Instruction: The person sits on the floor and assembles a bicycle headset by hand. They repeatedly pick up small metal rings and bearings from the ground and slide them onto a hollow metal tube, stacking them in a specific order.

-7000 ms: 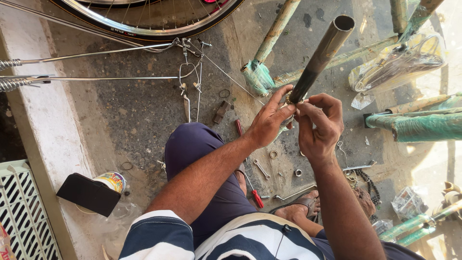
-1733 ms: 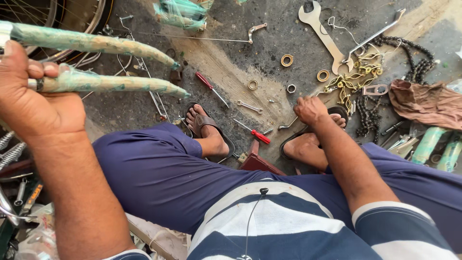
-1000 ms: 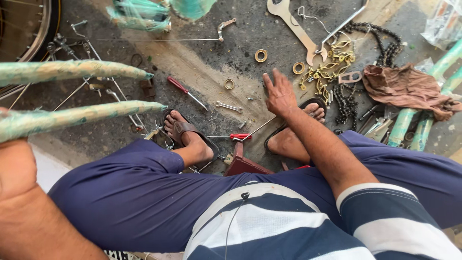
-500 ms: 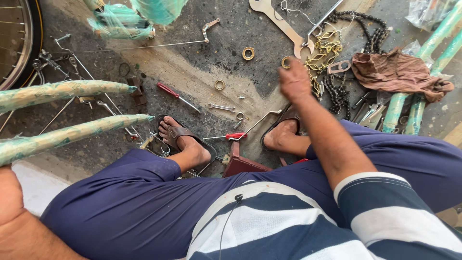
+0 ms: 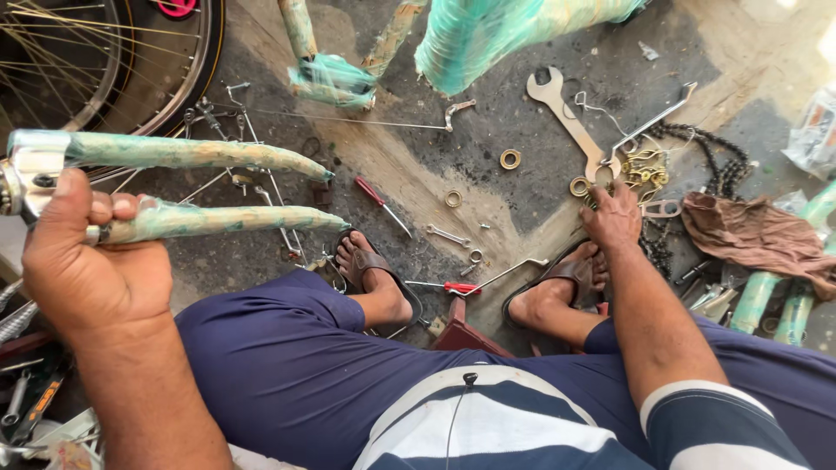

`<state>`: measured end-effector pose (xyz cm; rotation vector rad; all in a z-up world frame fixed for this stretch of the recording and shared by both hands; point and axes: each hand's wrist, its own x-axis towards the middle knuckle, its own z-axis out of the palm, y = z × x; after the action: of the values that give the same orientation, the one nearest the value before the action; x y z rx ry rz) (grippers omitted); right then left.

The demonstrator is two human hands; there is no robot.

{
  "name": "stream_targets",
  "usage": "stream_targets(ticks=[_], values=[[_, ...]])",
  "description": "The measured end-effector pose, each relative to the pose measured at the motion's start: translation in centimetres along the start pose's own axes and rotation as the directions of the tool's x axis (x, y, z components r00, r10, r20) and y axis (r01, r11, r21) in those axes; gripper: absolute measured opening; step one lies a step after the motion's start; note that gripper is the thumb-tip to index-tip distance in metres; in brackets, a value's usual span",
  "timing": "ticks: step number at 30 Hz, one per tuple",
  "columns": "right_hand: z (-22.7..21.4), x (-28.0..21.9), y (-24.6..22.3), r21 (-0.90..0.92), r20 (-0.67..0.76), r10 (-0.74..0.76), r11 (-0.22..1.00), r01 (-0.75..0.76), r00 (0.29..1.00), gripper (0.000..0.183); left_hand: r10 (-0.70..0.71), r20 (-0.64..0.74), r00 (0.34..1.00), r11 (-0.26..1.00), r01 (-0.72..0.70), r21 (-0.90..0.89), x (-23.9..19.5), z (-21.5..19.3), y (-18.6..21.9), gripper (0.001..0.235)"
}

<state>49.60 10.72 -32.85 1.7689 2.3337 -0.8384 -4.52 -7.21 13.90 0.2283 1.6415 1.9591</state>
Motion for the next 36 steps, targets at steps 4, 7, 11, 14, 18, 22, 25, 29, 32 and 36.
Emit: stream_targets(ticks=[4,7,11,14,18,22,25,29,32,36], values=[[1.6,0.1,2.4,0.185,-0.040,0.058,0.982,-0.050,0.997,0.047,-0.029,0.055,0.998,0.999,0.030,-0.018,0.7,-2.1,-0.2,0.026],[2.1,1.2,3.1,0.339,-0.092,0.090,0.939,-0.053,0.992,0.045,-0.028,0.103,0.994,1.000,0.029,-0.005,1.5,-5.2,-0.4,0.028],[2.4,1.4,3.5,0.474,-0.035,0.220,0.862,-0.177,0.975,0.042,-0.012,0.116,0.993,1.000,0.014,-0.020,2.1,-8.6,-1.0,0.031],[2.2,1.4,3.3,0.462,0.034,0.272,0.849,-0.256,0.962,0.043,0.007,0.122,0.992,1.000,-0.006,-0.004,2.1,-10.1,-1.0,0.031],[1.7,1.2,1.7,0.284,0.069,0.264,0.919,-0.273,0.962,0.049,0.005,0.125,0.992,1.000,-0.008,0.026,2.3,-11.0,-1.2,0.030],[-1.2,0.7,-1.2,0.241,0.035,0.181,0.953,-0.184,0.983,0.059,0.004,0.122,0.993,0.999,-0.010,0.046,2.6,-11.3,-1.2,0.029],[-3.2,0.5,-3.4,0.189,0.119,0.212,0.954,-0.232,0.970,0.079,0.002,0.119,0.993,0.999,-0.009,0.054,2.5,-11.4,-1.4,0.029],[-2.9,0.4,-3.1,-0.035,0.186,0.244,0.970,-0.242,0.952,0.080,0.006,0.116,0.993,0.998,-0.013,0.064,2.5,-11.3,-1.5,0.028],[-1.3,0.4,-1.0,-0.043,0.118,0.291,0.957,-0.288,0.949,0.090,0.005,0.116,0.993,0.997,-0.013,0.076,2.7,-11.3,-1.4,0.028],[0.4,0.7,2.0,-0.144,0.062,0.381,0.918,-0.369,0.923,0.081,-0.007,0.120,0.993,0.996,-0.004,0.091,3.2,-11.5,-1.2,0.027]])
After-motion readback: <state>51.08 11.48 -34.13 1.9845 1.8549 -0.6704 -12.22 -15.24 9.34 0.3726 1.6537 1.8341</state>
